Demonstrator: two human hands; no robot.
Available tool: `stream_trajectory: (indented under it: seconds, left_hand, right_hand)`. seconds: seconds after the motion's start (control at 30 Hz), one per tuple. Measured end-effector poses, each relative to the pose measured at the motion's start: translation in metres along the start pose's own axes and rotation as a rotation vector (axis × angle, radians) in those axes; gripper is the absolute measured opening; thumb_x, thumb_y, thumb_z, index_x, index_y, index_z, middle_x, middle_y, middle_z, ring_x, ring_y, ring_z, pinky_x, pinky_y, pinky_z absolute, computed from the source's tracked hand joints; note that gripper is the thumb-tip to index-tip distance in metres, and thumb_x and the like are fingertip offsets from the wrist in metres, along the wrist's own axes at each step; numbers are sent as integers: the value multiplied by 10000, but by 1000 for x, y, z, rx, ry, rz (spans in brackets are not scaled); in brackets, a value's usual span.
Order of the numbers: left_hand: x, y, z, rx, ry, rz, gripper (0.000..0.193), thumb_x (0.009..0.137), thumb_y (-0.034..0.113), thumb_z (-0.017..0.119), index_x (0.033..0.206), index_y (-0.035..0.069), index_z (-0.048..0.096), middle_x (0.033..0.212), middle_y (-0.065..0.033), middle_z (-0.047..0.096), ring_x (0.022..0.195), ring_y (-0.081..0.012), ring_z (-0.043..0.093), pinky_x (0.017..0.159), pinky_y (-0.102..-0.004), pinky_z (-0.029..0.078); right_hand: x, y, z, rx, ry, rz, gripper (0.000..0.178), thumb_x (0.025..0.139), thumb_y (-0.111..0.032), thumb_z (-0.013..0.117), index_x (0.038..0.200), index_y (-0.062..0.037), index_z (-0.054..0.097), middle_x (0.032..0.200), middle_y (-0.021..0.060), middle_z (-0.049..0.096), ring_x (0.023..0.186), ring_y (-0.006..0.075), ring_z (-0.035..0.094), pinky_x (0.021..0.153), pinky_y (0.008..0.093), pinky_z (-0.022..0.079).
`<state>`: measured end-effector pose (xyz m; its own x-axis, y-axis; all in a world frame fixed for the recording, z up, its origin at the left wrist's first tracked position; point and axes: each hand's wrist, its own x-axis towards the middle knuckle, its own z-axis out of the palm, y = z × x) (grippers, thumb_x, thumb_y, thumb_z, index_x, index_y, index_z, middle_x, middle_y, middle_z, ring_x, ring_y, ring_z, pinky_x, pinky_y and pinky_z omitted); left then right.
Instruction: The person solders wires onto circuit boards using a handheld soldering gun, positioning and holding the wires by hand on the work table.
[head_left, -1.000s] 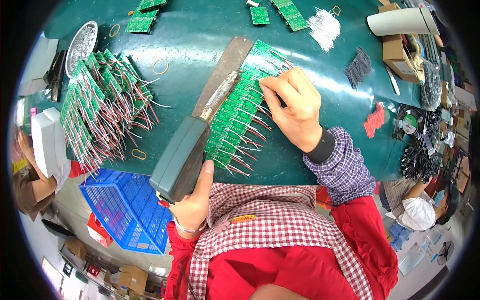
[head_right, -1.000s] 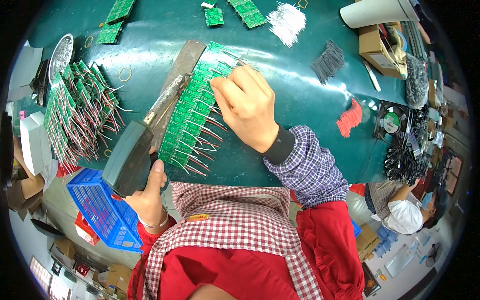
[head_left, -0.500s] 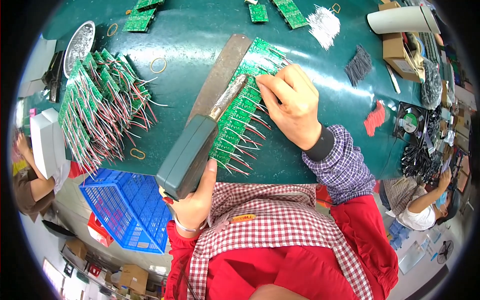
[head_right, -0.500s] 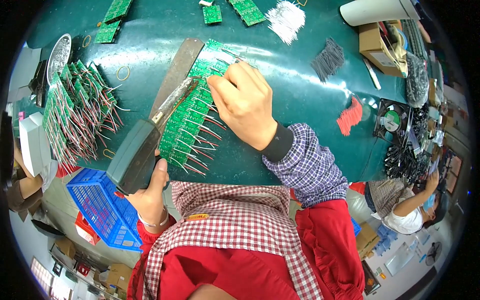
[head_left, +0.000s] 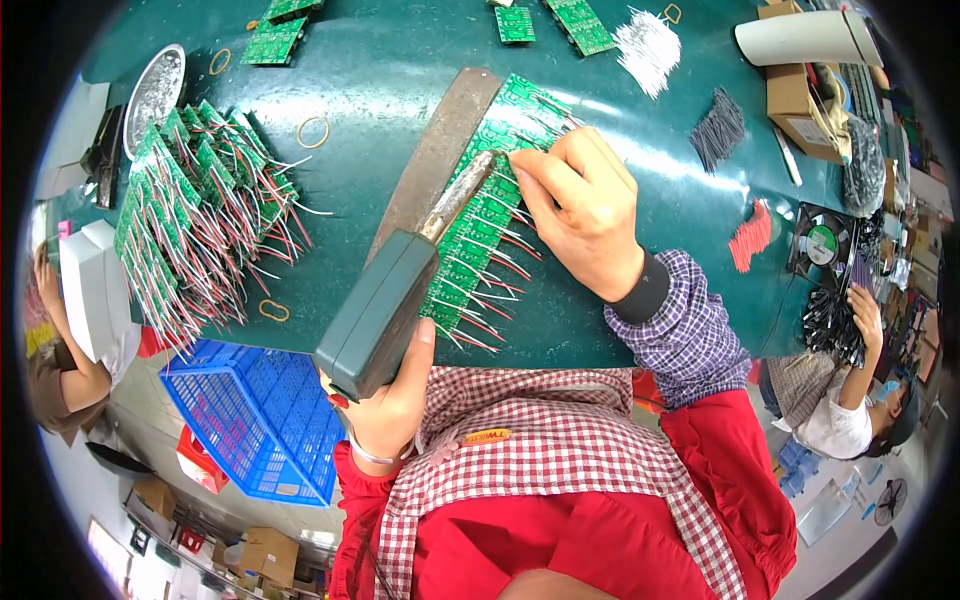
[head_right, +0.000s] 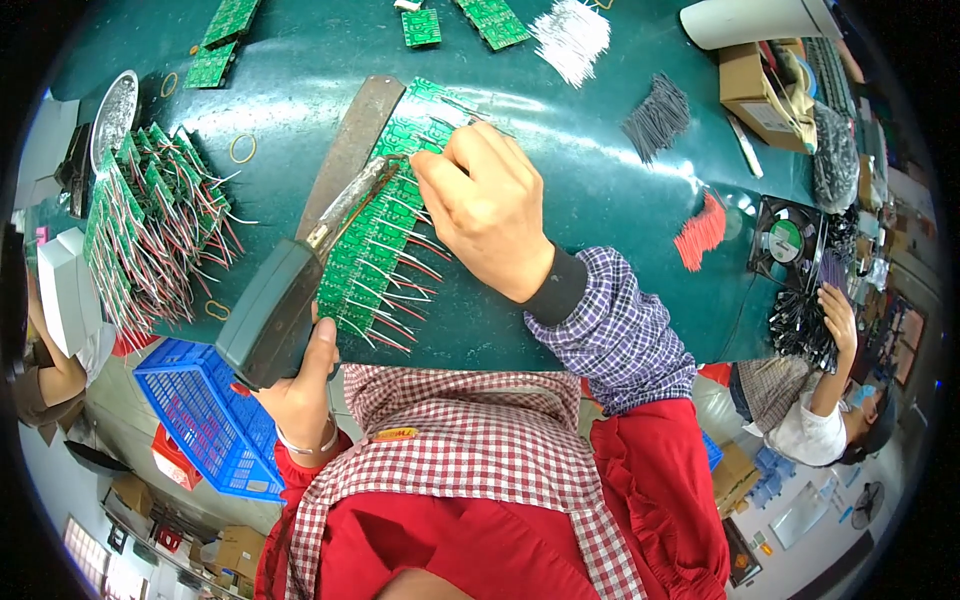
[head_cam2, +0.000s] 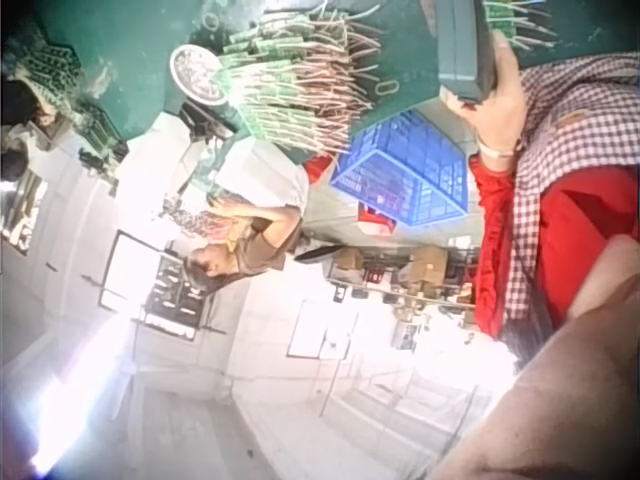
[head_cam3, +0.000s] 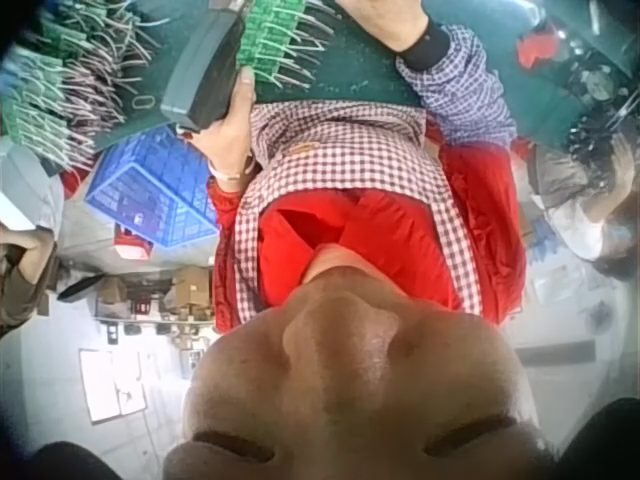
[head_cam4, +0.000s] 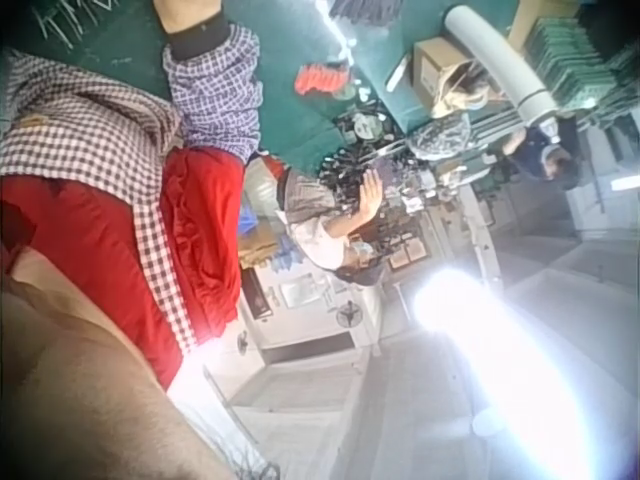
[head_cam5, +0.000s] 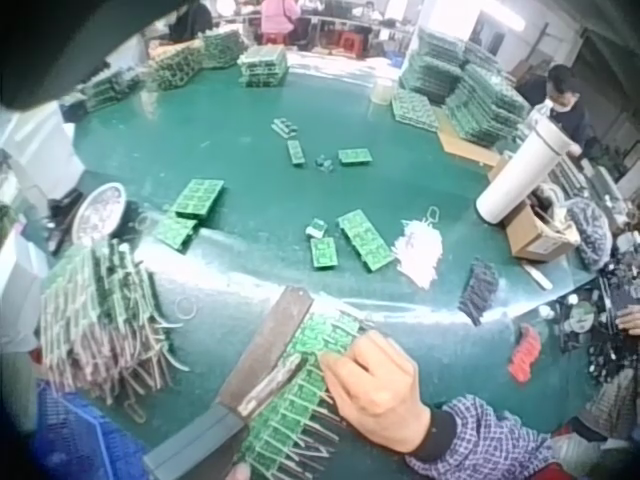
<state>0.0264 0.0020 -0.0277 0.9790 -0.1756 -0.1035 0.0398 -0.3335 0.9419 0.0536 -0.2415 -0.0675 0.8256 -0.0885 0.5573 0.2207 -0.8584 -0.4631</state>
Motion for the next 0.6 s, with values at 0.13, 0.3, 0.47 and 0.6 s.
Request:
stream_trajectory:
  seconds: [0.13, 0.3, 0.47, 0.6]
  left_hand:
    - [-2, 1, 0, 33, 24, -6, 257, 820, -82, 697, 1065, -44, 631, 822, -68, 641, 581, -95, 551, 515, -234, 424]
    - [-2, 7, 4, -64, 116, -105, 255, 824, -82, 691, 1069, -50, 627, 837, -87, 643, 580, -106, 559, 516, -246, 434]
    - [-1, 1, -2, 0, 38, -31, 277, 818, -83, 691, 1089, -56, 643, 806, -80, 641, 576, -103, 551, 516, -230, 418]
    - [-3, 7, 1, -92, 90, -154, 275, 785, 28, 799, 1032, -29, 690, 931, -90, 705, 780, -168, 655, 696, -311, 519]
  right_hand:
    - [1, 0, 0, 2, -3, 4, 165, 686, 8, 763, 811, -46, 669, 690, 48, 463, 646, 219, 523, 567, 344, 431]
    - [1, -1, -1, -11, -10, 4, 163, 687, 8, 761, 811, -45, 669, 693, 49, 464, 649, 219, 525, 568, 344, 434]
    - [2, -2, -2, -5, -11, 5, 162, 688, 9, 758, 812, -46, 669, 695, 49, 466, 651, 219, 528, 570, 344, 437]
    - [0, -2, -2, -14, -19, 11, 164, 693, 7, 752, 824, -49, 672, 707, 49, 480, 662, 220, 536, 580, 342, 445]
